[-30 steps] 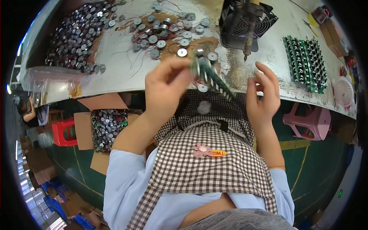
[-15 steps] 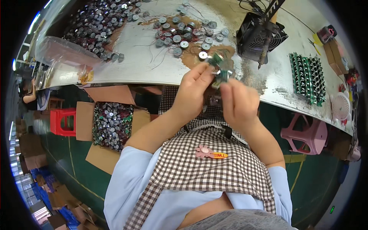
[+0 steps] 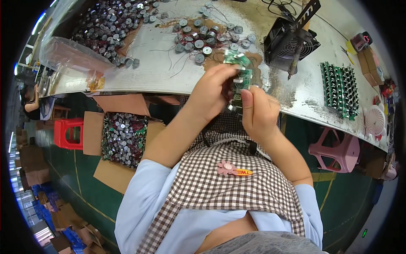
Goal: The person solders small electronic components onto a long green PCB using a soldering iron and solder wire.
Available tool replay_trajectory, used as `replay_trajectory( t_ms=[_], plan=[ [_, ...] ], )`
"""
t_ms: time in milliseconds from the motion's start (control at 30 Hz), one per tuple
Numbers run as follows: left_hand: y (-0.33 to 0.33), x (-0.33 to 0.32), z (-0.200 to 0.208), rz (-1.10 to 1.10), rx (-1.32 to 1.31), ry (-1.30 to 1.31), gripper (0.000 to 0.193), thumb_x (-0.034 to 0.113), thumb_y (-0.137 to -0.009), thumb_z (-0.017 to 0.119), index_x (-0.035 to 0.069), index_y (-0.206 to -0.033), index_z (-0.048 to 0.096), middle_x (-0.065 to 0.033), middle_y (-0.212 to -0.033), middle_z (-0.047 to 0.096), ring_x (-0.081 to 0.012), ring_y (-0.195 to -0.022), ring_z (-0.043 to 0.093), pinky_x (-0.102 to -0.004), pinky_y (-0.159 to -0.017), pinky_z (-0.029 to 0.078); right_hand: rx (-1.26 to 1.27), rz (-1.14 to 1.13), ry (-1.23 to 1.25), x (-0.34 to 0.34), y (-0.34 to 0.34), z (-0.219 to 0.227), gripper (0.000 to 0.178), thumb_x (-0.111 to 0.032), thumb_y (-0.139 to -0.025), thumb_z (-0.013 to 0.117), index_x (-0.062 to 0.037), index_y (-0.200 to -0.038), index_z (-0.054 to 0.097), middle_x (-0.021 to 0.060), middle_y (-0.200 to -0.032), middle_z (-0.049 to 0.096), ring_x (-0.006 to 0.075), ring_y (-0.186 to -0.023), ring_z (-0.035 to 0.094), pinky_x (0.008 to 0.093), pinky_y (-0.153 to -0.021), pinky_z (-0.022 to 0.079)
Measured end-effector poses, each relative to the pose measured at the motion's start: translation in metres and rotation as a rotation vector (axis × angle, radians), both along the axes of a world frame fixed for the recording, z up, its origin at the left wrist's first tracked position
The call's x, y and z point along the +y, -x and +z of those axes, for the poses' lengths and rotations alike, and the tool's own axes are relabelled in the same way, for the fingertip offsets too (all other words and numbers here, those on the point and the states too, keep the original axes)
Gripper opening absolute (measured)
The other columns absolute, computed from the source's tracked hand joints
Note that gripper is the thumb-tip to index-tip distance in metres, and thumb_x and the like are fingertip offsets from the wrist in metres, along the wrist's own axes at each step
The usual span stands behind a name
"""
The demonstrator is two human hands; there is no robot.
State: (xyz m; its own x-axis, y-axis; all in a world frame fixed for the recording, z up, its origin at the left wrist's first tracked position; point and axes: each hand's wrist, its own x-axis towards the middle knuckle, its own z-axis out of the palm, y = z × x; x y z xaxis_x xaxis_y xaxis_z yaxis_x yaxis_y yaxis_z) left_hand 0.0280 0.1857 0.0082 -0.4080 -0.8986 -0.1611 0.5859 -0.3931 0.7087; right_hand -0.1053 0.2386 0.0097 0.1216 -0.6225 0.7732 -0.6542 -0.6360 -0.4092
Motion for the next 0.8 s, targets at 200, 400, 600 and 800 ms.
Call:
replay_trajectory(
  t_ms=[200,400,600,800],
  plan=[
    [0.001,0.01,0.005,-0.078,0.126,0.173,0.021,0.022,-0.097,0.05,0.003,-0.1,0.059,-0.0032,-0.091,0.062,-0.0114,-0.081,0.059,-0.0252,-0.075,0.046,-0.29,0.061,-0.365,-0.011,0.006,0.015,0.017,-0.013,-0.093,0.056,0.0016,-0.084,0.058,0.0117,-0.058,0.054,0.0259,-0.049,0.055,0.0328,-0.044,0.041],
    [0.001,0.01,0.02,0.089,0.138,-0.116,0.016,0.014,-0.095,0.05,0.003,-0.092,0.061,-0.0039,-0.083,0.063,-0.0116,-0.075,0.058,-0.0253,-0.07,0.046,-0.077,0.15,-0.179,-0.016,0.0,0.013,0.011,-0.009,-0.088,0.061,0.0003,-0.084,0.056,0.0109,-0.057,0.053,0.028,-0.048,0.055,0.0347,-0.044,0.04],
    [0.002,0.009,0.005,0.052,0.109,-0.031,0.022,0.022,-0.099,0.047,0.003,-0.106,0.056,-0.0038,-0.09,0.062,-0.0118,-0.075,0.058,-0.0241,-0.07,0.048,-0.221,0.036,-0.313,-0.024,0.005,0.016,0.013,-0.01,-0.089,0.06,0.0025,-0.089,0.058,0.0119,-0.063,0.058,0.0228,-0.051,0.057,0.03,-0.047,0.044],
    [0.01,0.014,-0.003,0.348,-0.171,0.285,0.017,0.021,-0.099,0.049,0.006,-0.094,0.056,0.0065,-0.076,0.051,-0.0013,-0.063,0.041,-0.0177,-0.056,0.034,-0.502,0.011,-0.344,-0.019,-0.008,0.01,0.018,-0.015,-0.093,0.058,0.003,-0.092,0.058,0.0069,-0.059,0.055,0.0103,-0.051,0.051,0.0267,-0.047,0.039]
  ],
)
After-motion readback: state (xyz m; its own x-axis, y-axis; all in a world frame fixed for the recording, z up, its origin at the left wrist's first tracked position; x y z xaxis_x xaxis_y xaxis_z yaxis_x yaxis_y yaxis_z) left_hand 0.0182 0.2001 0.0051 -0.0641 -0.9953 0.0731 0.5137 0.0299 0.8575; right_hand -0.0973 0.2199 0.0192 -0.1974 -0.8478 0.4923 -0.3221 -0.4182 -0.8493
